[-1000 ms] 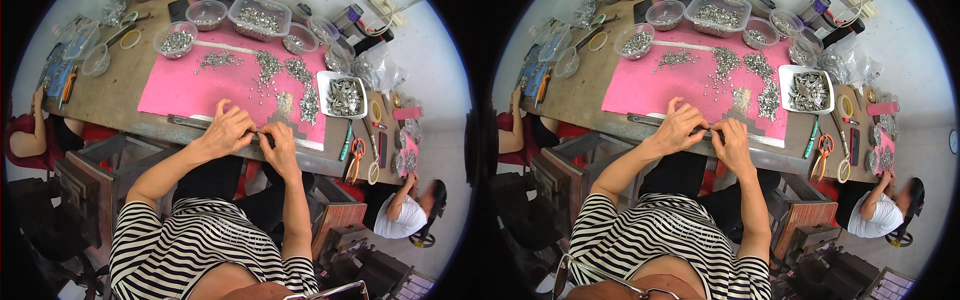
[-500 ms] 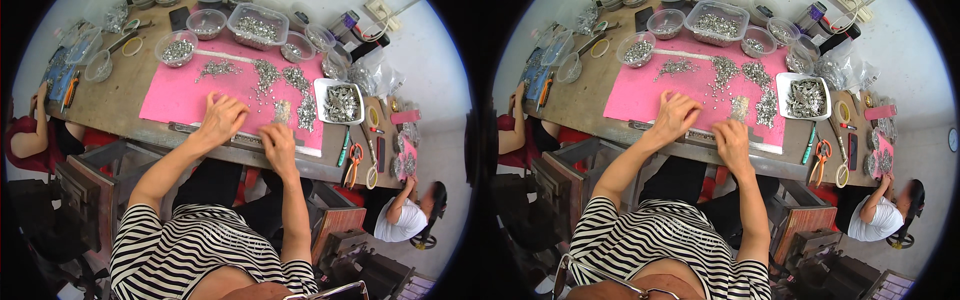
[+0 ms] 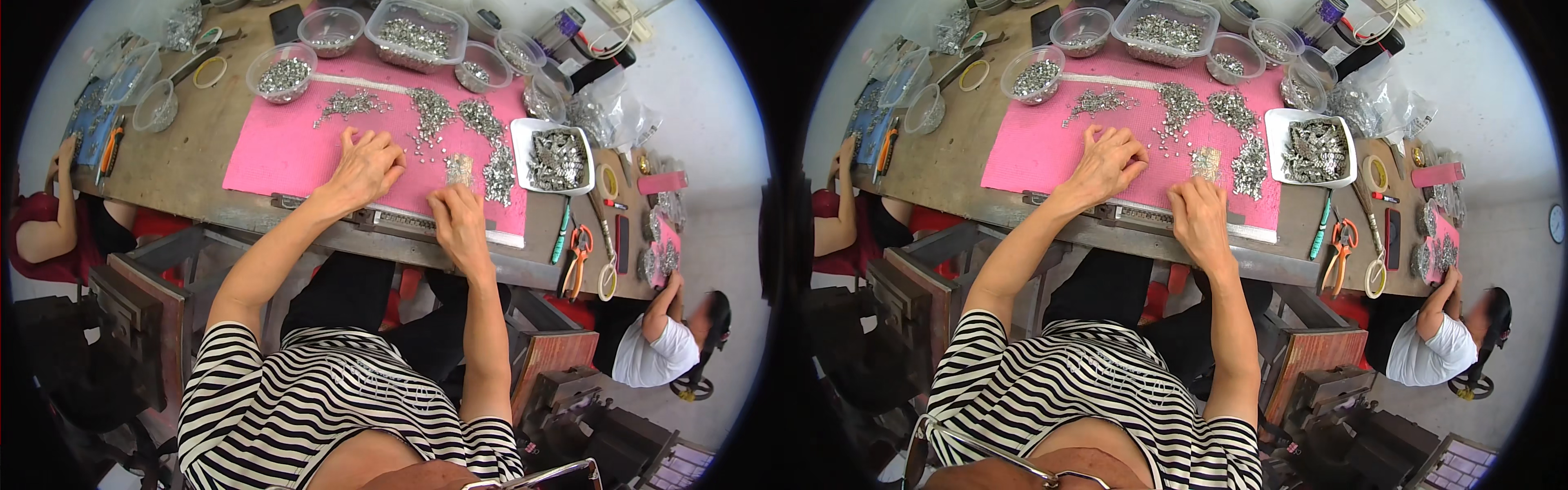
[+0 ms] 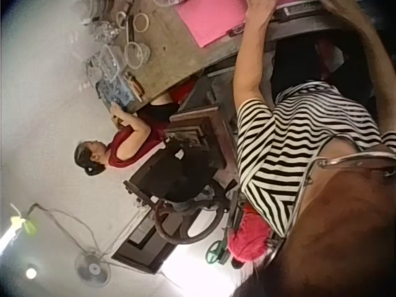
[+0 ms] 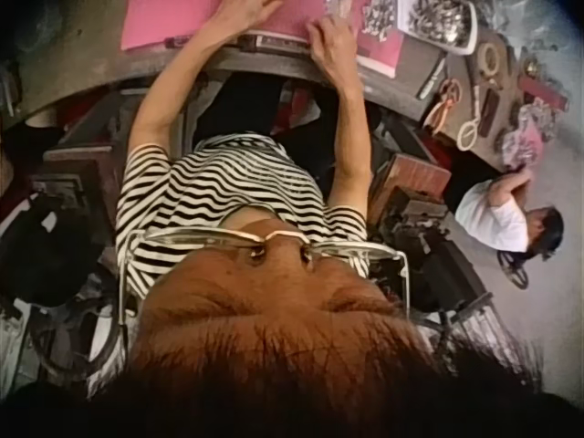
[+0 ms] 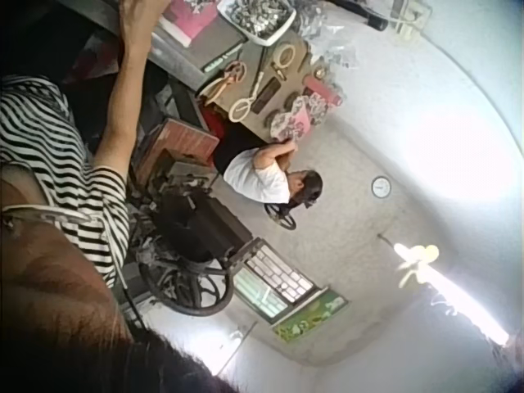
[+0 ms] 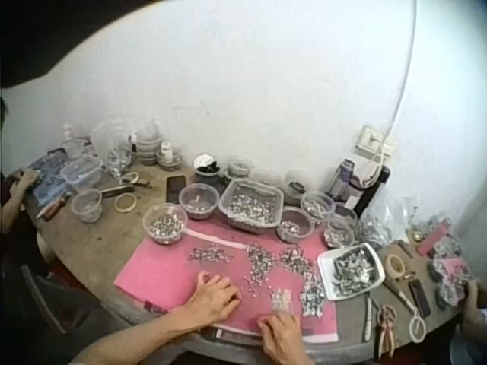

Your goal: The person places small metal pieces into a metal bar by hand, brushes the surface with a toothbrush, inserts the metal bar into a press machine to compress it by turning the wheel, and sorts small metal pieces on the mat.

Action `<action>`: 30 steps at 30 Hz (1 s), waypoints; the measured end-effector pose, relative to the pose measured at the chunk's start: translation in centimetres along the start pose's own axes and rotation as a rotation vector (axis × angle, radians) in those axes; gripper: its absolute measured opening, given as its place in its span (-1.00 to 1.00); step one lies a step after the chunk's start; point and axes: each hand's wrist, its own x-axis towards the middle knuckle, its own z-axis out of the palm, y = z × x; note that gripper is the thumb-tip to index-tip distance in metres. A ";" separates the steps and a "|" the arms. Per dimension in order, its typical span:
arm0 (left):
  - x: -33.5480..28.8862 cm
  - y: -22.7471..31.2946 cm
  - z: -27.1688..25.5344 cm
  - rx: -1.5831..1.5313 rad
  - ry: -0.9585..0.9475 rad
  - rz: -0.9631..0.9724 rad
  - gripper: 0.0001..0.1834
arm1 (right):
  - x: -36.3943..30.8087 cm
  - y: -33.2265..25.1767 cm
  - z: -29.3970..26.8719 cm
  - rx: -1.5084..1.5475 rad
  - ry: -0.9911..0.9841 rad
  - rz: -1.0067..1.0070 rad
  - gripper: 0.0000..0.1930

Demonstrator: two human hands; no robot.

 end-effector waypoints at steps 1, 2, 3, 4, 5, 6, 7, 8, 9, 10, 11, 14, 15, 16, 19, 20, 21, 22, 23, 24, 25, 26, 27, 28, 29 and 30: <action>0.0 0.0 0.0 -0.025 -0.016 -0.013 -0.91 | -0.7 -0.3 -0.1 -0.001 -0.001 0.001 -0.93; 0.0 0.0 0.0 -0.025 -0.015 -0.014 -0.91 | -1.2 -0.6 -0.2 0.013 0.007 -0.024 -0.94; 0.2 0.2 0.1 -0.026 -0.008 -0.013 -0.91 | -1.7 -0.9 -0.4 0.020 0.019 -0.046 -0.94; 0.3 0.4 0.2 -0.026 0.001 -0.012 -0.92 | -2.2 -1.1 -0.5 0.015 0.023 -0.046 -0.94; 0.4 0.5 0.2 -0.028 0.005 -0.007 -0.92 | -2.5 -1.3 -0.5 -0.014 0.033 -0.043 -0.93; 0.3 0.5 0.1 -0.012 0.009 0.004 -0.92 | -2.6 -1.3 -0.3 -0.039 0.046 -0.046 -0.93; 0.2 0.5 0.1 0.005 0.014 0.015 -0.92 | -2.8 -1.5 -0.2 -0.040 0.060 -0.047 -0.92; 0.0 0.5 0.1 0.009 0.023 0.020 -0.92 | -3.0 -1.5 0.0 -0.044 0.066 -0.056 -0.92; -0.2 0.4 0.2 0.009 0.019 0.027 -0.92 | -3.2 -1.5 0.1 -0.039 0.066 -0.058 -0.92; -0.3 0.4 0.2 0.008 0.015 0.032 -0.92 | -3.2 -1.4 0.2 -0.033 0.065 -0.060 -0.92; -0.3 0.3 0.2 0.011 0.022 0.037 -0.92 | -3.1 -1.1 0.1 -0.007 0.050 -0.060 -0.92; -0.5 0.2 0.0 0.000 0.016 0.016 -0.92 | -1.7 -0.5 0.1 -0.012 0.081 -0.035 -0.92; -0.4 0.5 0.0 0.011 0.014 0.010 -0.92 | -0.8 0.2 0.1 -0.032 0.099 -0.032 -0.92; -0.3 0.7 0.0 0.022 0.009 0.005 -0.93 | 0.3 1.0 0.4 -0.034 0.100 -0.028 -0.92; -0.3 1.3 0.0 0.027 0.030 0.031 -0.92 | 3.5 3.4 1.6 -0.115 0.121 -0.003 -0.93; -0.3 1.9 0.0 0.023 0.024 0.034 -0.92 | 4.2 3.9 2.0 -0.173 0.103 -0.008 -0.93; -0.6 2.7 -0.4 -0.015 0.013 0.048 -0.92 | 4.8 4.1 2.4 -0.228 0.082 -0.015 -0.91; -0.9 3.5 -0.5 -0.055 0.003 0.063 -0.92 | 5.2 4.3 2.6 -0.226 0.081 -0.007 -0.91; -1.2 4.2 -0.5 -0.059 -0.005 0.065 -0.92 | 5.3 4.5 2.8 -0.254 0.077 -0.008 -0.90; -1.6 4.7 -0.6 -0.084 0.001 0.090 -0.92 | 5.4 4.4 2.9 -0.280 0.072 -0.013 -0.89; -2.0 5.2 -0.5 -0.111 0.007 0.117 -0.92 | 5.1 4.2 2.8 -0.278 0.070 -0.008 -0.89; -2.4 5.6 -0.4 -0.114 0.002 0.117 -0.92 | 4.4 4.0 2.5 -0.274 0.091 -0.029 -0.90; -2.8 6.0 -0.2 -0.144 0.005 0.127 -0.91 | 3.7 3.6 2.0 -0.272 0.112 -0.051 -0.91; -3.2 6.3 -0.2 -0.169 0.008 0.130 -0.91 | 2.9 2.9 1.5 -0.268 0.108 -0.051 -0.91; -3.5 6.5 -0.2 -0.167 0.009 0.129 -0.90 | 1.8 2.3 0.8 -0.174 0.106 -0.022 -0.93; -3.6 6.6 -0.1 -0.169 0.008 0.127 -0.90 | 0.7 1.6 0.1 -0.085 0.105 0.007 -0.95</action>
